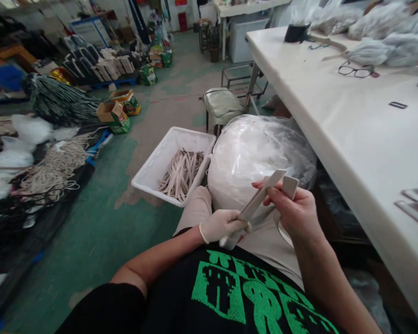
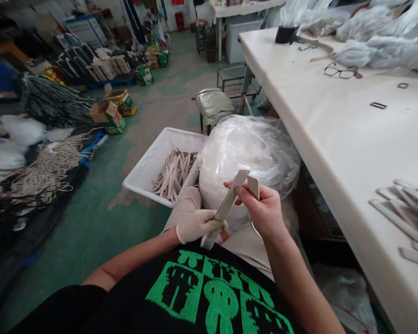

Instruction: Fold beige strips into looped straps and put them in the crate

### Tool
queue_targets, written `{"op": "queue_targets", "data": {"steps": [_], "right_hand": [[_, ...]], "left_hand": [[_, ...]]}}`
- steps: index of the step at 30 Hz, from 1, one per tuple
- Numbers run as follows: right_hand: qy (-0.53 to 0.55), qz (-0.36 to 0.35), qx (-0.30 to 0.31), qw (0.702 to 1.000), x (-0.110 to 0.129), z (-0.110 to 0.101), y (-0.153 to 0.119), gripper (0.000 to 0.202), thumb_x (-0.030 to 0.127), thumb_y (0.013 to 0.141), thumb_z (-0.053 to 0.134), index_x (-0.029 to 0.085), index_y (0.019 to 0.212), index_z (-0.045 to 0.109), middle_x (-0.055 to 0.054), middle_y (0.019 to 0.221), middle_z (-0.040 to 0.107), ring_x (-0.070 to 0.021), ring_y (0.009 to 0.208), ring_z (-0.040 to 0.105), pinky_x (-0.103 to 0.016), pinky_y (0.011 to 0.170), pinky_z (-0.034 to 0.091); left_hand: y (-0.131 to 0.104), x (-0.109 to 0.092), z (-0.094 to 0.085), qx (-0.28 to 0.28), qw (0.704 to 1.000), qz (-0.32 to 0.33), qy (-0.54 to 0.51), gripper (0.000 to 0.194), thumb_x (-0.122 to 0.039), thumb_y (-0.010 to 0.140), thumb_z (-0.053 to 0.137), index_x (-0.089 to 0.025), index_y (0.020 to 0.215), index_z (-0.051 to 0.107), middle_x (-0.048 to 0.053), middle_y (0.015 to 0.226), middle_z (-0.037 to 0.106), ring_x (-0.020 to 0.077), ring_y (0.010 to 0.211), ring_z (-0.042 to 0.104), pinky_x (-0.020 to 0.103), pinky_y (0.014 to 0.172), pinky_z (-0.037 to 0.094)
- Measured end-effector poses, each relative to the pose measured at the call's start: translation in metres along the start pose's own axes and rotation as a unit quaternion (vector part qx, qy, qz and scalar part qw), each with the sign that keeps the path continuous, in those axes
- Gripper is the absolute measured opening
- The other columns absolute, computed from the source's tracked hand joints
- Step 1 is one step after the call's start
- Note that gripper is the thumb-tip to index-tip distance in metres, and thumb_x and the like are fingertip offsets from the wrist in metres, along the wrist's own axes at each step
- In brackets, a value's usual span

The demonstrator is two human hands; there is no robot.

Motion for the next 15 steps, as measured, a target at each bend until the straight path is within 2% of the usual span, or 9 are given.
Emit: {"op": "queue_targets", "data": {"steps": [2,4,6,8,10,11,13,15], "right_hand": [[0.001,0.009,-0.005,1.0,-0.006,-0.002,0.003,0.02,0.037,0.086,0.071,0.02,0.078,0.077,-0.01,0.097,0.079,-0.0209,0.078,0.07,-0.028,0.055,0.054],[-0.007,0.011,-0.037,0.999,-0.011,-0.013,0.007,0.019,0.039,0.085,0.072,0.021,0.08,0.076,-0.01,0.102,0.078,-0.0226,0.083,0.071,-0.028,0.053,0.054],[-0.05,0.011,-0.1,0.994,-0.018,-0.036,0.006,0.017,0.04,0.085,0.074,0.023,0.085,0.078,-0.008,0.103,0.078,-0.0212,0.078,0.069,-0.028,0.052,0.053],[-0.124,0.009,-0.146,0.981,-0.025,-0.063,0.0,0.014,0.038,0.085,0.075,0.026,0.09,0.079,-0.007,0.092,0.077,-0.0183,0.066,0.064,-0.029,0.051,0.051],[-0.198,-0.001,-0.144,0.97,-0.034,-0.085,-0.01,0.012,0.036,0.085,0.075,0.025,0.083,0.079,-0.007,0.072,0.072,-0.0169,0.055,0.057,-0.03,0.049,0.047],[-0.226,-0.014,-0.131,0.965,-0.038,-0.091,-0.016,0.014,0.036,0.084,0.075,0.025,0.076,0.078,-0.006,0.064,0.068,-0.0167,0.052,0.055,-0.03,0.047,0.044],[-0.264,-0.034,-0.084,0.96,-0.045,-0.09,-0.028,0.017,0.036,0.081,0.076,0.023,0.07,0.075,-0.003,0.058,0.065,-0.0165,0.05,0.055,-0.028,0.046,0.043],[-0.279,-0.037,-0.027,0.959,-0.049,-0.071,-0.036,0.017,0.036,0.082,0.073,0.022,0.073,0.075,-0.002,0.06,0.068,-0.0166,0.051,0.059,-0.026,0.047,0.044]], "left_hand": [[0.001,0.022,-0.009,-0.002,0.999,-0.035,-0.003,0.048,-0.063,0.074,0.075,-0.016,0.084,0.075,0.008,0.082,0.074,0.0184,0.074,0.065,0.029,0.074,0.051],[-0.001,0.044,-0.025,-0.014,0.997,-0.067,-0.033,0.051,-0.065,0.068,0.078,-0.015,0.079,0.074,0.008,0.076,0.073,0.017,0.066,0.063,0.027,0.066,0.051],[-0.005,0.062,-0.052,-0.07,0.99,-0.07,-0.106,0.051,-0.064,0.07,0.078,-0.013,0.077,0.075,0.01,0.074,0.073,0.0181,0.067,0.065,0.028,0.067,0.052],[-0.013,0.075,-0.092,-0.19,0.964,-0.06,-0.178,0.043,-0.053,0.073,0.08,-0.011,0.081,0.076,0.013,0.079,0.075,0.0197,0.073,0.069,0.028,0.074,0.055],[-0.024,0.084,-0.138,-0.32,0.926,-0.07,-0.19,0.03,-0.037,0.073,0.083,-0.01,0.085,0.075,0.014,0.083,0.076,0.0199,0.075,0.07,0.028,0.076,0.056],[-0.028,0.085,-0.159,-0.365,0.911,-0.082,-0.17,0.025,-0.03,0.074,0.082,-0.009,0.086,0.075,0.014,0.084,0.076,0.0196,0.075,0.07,0.027,0.075,0.056],[-0.03,0.078,-0.199,-0.409,0.898,-0.096,-0.131,0.019,-0.025,0.076,0.078,-0.01,0.086,0.073,0.013,0.081,0.076,0.0191,0.072,0.07,0.027,0.071,0.056],[-0.025,0.059,-0.234,-0.429,0.894,-0.094,-0.094,0.018,-0.028,0.08,0.074,-0.011,0.084,0.071,0.011,0.075,0.074,0.019,0.068,0.069,0.028,0.068,0.056]]}}
Point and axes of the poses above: each hand's wrist, its own y-axis towards the middle knuckle, its own z-axis out of the palm, x = y × z, the point moved 5 cm from there along y, towards the middle knuckle
